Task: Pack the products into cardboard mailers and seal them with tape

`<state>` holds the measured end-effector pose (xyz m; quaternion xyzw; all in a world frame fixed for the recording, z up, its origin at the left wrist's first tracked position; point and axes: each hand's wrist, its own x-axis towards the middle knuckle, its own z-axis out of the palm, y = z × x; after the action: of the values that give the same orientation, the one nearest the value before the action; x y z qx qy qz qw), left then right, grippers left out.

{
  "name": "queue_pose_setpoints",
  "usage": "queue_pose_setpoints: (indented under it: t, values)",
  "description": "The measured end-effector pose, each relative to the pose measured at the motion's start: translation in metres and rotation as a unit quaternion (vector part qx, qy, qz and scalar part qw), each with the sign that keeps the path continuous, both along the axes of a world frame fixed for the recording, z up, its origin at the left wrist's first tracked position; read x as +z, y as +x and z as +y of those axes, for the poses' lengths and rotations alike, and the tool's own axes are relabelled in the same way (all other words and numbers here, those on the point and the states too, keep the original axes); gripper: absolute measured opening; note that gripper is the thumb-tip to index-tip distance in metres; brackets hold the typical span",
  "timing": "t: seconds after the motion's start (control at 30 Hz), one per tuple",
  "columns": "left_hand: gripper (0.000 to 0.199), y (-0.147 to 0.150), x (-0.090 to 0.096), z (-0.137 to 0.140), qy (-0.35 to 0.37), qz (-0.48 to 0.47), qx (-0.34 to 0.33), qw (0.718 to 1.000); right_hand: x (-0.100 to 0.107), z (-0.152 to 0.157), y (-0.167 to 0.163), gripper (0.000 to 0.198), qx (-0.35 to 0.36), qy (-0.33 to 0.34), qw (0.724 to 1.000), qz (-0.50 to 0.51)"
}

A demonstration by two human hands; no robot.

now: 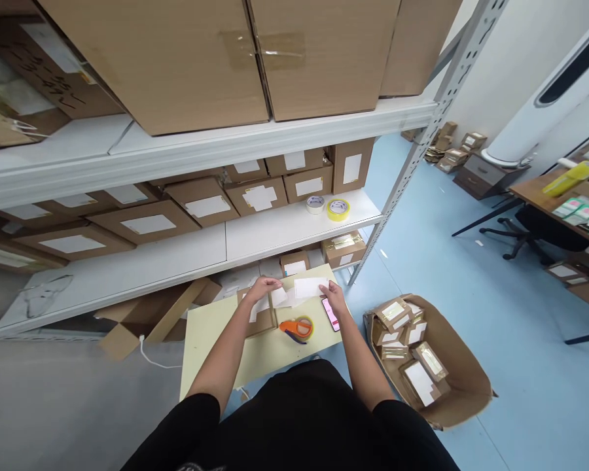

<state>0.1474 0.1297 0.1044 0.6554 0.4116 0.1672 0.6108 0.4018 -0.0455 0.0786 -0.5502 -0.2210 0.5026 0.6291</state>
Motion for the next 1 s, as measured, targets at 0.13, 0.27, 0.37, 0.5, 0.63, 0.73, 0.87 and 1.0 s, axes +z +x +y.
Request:
queue_pose_setpoints:
  t: [0.13,0.27,0.37,0.5,0.63,0.73,0.87,1.0]
  values:
    - [0.056,0.016,0.002,-0.021,0.053,0.02,0.017,0.998,0.02,-0.001,-0.015,0.042,0.037,0.031,0.999,-0.004]
    - [0.064,0.002,0.016,-0.05,0.082,0.02,0.074,0.994,0.036,0.004,-0.034,0.028,0.107,0.051,0.992,-0.034]
    - [0.059,-0.032,0.033,-0.078,0.046,-0.033,0.089,0.994,0.048,0.012,-0.049,0.034,0.164,0.06,0.984,-0.037]
    - [0.047,-0.072,0.05,-0.123,0.012,-0.049,0.084,0.995,0.064,0.028,-0.081,0.051,0.255,0.085,0.961,-0.063]
    - [0.047,-0.089,0.057,-0.155,0.018,-0.06,0.235,0.97,0.078,0.035,-0.12,0.046,0.257,0.091,0.96,-0.068]
    - [0.048,-0.096,0.062,-0.162,0.01,-0.125,0.369,0.921,0.085,0.027,-0.142,0.032,0.254,0.068,0.961,-0.085]
    - [0.057,-0.102,0.069,-0.158,0.017,-0.143,0.435,0.889,0.095,0.008,-0.155,0.027,0.292,0.063,0.952,-0.058]
    - [0.059,-0.102,0.076,-0.152,0.032,-0.126,0.404,0.905,0.105,-0.003,-0.159,0.025,0.259,0.081,0.962,-0.033]
